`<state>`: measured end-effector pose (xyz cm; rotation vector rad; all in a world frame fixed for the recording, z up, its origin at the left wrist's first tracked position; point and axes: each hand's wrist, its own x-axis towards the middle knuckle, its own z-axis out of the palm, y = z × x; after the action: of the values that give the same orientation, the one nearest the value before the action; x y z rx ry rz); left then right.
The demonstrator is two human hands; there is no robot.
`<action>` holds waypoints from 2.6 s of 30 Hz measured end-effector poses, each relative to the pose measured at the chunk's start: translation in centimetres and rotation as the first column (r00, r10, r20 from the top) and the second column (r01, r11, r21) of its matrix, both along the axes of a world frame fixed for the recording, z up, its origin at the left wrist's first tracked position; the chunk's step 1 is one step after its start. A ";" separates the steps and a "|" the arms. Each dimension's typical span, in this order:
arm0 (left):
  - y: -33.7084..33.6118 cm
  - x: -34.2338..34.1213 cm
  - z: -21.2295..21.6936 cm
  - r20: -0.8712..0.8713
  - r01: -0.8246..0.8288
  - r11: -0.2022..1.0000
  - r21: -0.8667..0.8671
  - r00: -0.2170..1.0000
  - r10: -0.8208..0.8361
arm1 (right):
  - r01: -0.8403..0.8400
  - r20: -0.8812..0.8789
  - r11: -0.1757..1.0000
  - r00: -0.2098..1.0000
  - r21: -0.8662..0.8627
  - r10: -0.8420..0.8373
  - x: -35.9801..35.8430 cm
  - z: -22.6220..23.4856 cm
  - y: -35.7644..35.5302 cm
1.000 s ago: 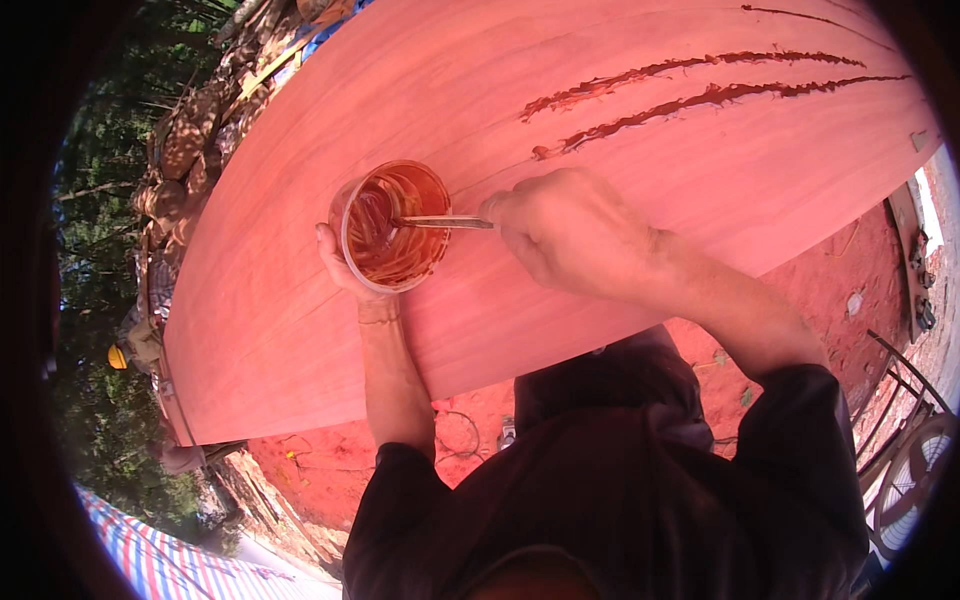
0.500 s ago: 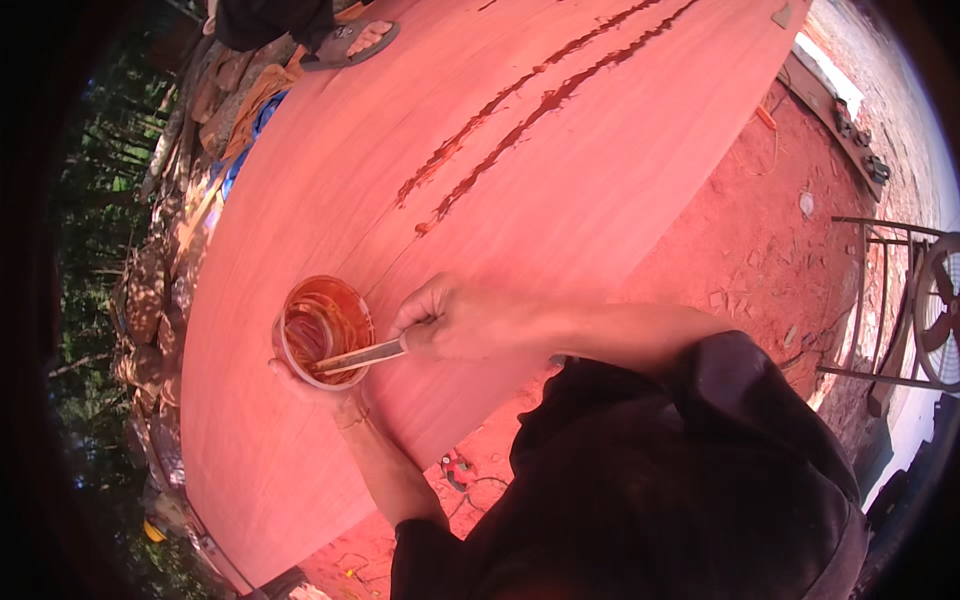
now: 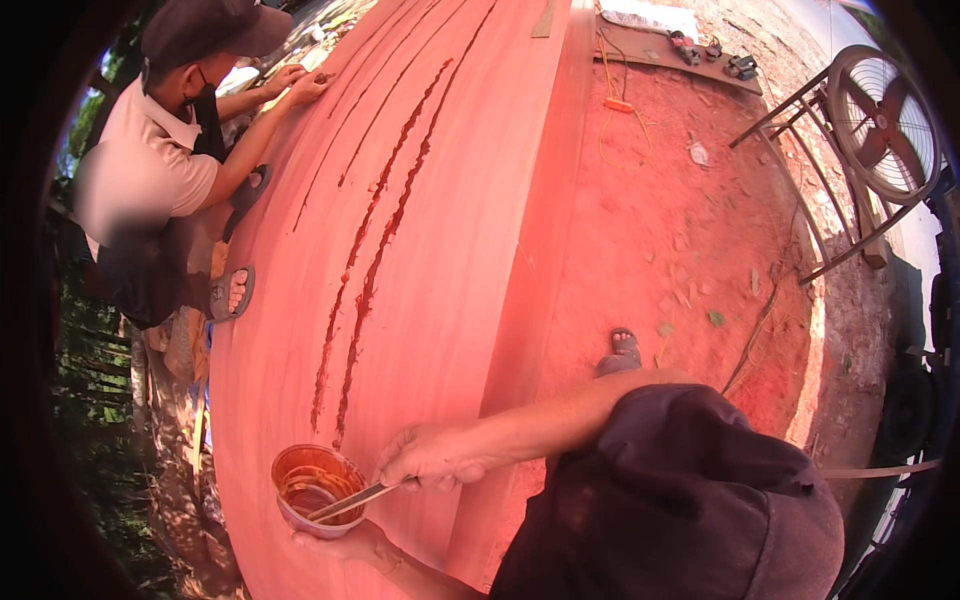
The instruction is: The person uses a wooden stick to apply reddish-brown paste from a plastic cup into long grooves on a pinkish board. They repeatedly dip the stick into the cup and spread the paste along the grooves.
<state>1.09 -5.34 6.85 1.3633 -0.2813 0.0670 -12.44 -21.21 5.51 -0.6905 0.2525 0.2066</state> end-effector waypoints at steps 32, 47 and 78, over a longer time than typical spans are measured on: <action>-53.3 -25.1 -1.5 -0.193 -0.090 0.954 -0.286 0.981 0.034 | 0.156 -0.157 0.980 0.972 -0.126 -0.175 -25.7 4.3 -49.6; -69.3 -24.4 -1.1 0.545 -0.406 0.863 0.302 0.816 0.193 | 0.047 -0.242 0.997 0.969 -0.060 -0.060 -23.1 4.6 -68.0; -95.5 -30.6 -1.6 -0.186 -0.226 0.974 -0.022 0.958 0.219 | -0.086 -0.214 0.996 0.973 0.013 0.087 -26.4 4.4 -101.9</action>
<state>-29.54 -100.82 5.20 1.3433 0.0291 0.1339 -38.84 -123.09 9.91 -0.6769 0.4294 0.3657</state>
